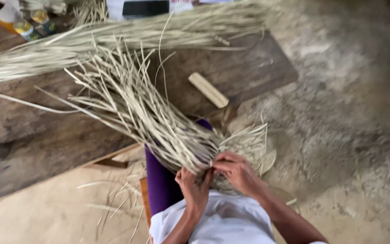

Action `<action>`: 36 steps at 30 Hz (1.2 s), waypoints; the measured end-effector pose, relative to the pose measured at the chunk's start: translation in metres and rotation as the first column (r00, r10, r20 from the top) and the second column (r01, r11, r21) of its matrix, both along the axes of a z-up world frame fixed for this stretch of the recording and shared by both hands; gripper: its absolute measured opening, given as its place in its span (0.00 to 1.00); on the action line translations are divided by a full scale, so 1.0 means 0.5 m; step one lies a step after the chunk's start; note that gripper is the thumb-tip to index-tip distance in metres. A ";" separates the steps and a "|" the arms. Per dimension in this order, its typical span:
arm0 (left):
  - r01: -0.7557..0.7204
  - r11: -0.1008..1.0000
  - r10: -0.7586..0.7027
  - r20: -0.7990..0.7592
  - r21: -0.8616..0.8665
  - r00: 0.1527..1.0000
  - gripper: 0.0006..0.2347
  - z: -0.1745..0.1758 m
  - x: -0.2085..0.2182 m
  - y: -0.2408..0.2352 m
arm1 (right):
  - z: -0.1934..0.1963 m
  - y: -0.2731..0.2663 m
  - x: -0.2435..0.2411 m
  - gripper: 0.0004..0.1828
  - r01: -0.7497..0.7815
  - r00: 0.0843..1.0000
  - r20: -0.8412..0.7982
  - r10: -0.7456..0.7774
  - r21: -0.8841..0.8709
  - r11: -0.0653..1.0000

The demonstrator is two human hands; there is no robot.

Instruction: Weave a hat using natural fiber strands.

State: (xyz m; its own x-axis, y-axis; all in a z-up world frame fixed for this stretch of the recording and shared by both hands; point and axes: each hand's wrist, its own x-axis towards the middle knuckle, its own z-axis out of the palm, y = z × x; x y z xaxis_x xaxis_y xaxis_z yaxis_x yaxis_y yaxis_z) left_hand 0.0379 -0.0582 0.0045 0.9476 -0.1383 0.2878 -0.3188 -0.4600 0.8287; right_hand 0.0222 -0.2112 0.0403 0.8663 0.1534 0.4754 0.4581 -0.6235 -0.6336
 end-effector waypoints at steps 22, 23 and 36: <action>0.365 0.877 -0.480 -0.547 -0.311 0.686 0.04 0.077 0.085 0.034 | 0.093 0.170 -0.058 0.09 -0.344 0.874 0.219 0.433 -0.349 0.872; 0.394 0.875 -0.482 -0.581 -0.282 0.655 0.04 0.083 0.084 0.039 | 0.088 0.174 -0.061 0.10 -0.320 0.870 0.249 0.426 -0.372 0.871; 0.525 0.836 -0.517 -0.553 -0.160 0.654 0.12 0.046 0.088 0.040 | -0.062 0.236 -0.077 0.12 -0.138 0.873 0.443 0.205 -0.178 0.974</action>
State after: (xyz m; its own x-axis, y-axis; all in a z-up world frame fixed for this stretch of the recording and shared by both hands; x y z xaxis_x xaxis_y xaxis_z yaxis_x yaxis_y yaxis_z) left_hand 0.0819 -0.0384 0.0272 0.7035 -0.6588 -0.2666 0.0016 -0.3737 0.9276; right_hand -0.0161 -0.0930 0.0092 0.5126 0.3719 0.7739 0.7825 -0.5733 -0.2428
